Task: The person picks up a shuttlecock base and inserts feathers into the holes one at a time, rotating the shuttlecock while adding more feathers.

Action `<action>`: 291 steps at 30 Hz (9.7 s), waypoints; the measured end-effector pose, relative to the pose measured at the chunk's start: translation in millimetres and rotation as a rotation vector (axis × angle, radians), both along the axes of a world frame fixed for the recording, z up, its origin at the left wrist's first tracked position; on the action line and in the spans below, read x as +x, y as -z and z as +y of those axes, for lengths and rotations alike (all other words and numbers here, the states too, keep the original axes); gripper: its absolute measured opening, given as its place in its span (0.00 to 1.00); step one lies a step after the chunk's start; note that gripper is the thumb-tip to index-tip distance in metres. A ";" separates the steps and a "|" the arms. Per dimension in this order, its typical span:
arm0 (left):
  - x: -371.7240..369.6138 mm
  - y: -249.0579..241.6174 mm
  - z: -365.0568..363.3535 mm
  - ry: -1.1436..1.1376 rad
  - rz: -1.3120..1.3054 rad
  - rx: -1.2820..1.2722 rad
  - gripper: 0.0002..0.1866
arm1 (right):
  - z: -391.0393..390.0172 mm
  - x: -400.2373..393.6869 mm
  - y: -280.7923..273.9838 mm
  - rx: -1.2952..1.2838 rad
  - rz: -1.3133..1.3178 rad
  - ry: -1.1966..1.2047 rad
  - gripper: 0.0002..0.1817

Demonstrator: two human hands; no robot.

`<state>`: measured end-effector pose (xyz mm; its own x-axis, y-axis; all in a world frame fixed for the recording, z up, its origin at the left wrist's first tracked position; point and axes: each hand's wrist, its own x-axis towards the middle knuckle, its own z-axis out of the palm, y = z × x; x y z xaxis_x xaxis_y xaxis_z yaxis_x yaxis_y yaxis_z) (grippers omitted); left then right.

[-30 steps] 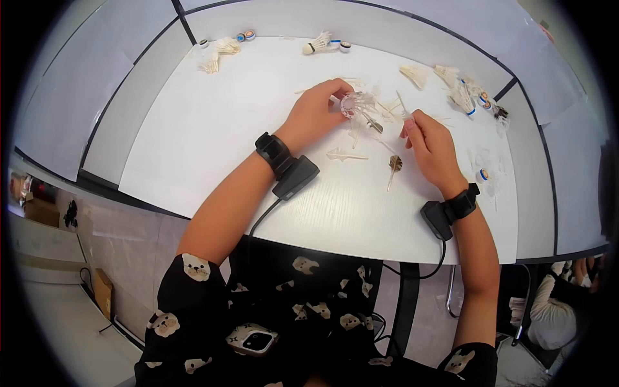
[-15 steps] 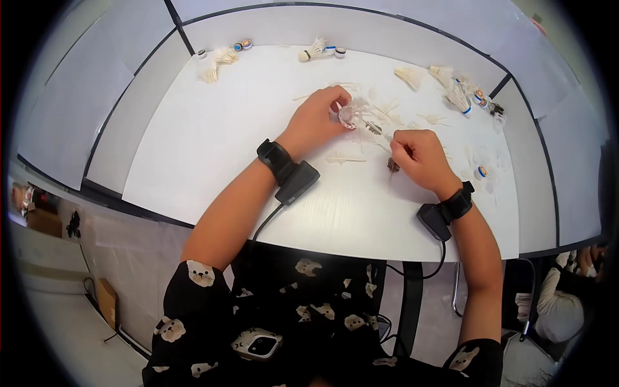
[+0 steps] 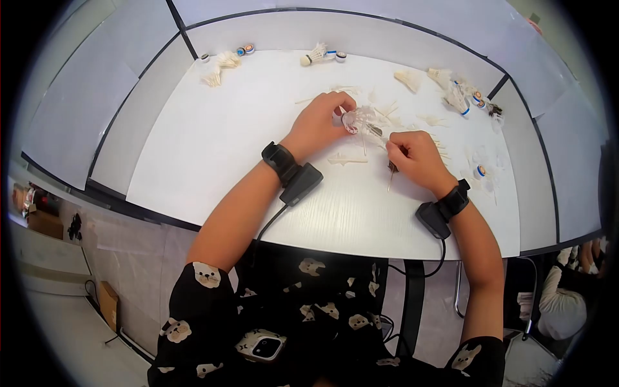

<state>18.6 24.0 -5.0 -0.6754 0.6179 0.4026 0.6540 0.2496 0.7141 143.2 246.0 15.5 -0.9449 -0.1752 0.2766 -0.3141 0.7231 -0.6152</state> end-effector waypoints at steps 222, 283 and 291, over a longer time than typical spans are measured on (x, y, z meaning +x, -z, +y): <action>-24.8 15.8 -13.6 -0.123 -0.027 0.060 0.28 | 42.4 -35.2 30.5 0.069 0.345 0.235 0.12; -38.1 19.7 -23.0 0.001 -0.047 0.052 0.17 | -4.8 -28.5 10.7 -0.263 0.176 0.099 0.10; -39.0 17.0 -25.6 -0.019 -0.030 0.020 0.16 | -12.1 -25.7 7.8 -0.105 0.365 0.124 0.09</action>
<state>-20.4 -1.6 -22.0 -0.6992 0.5965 0.3941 0.6272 0.2471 0.7386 117.4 233.9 7.7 -0.7936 -0.0186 0.6081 -0.4399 0.7081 -0.5523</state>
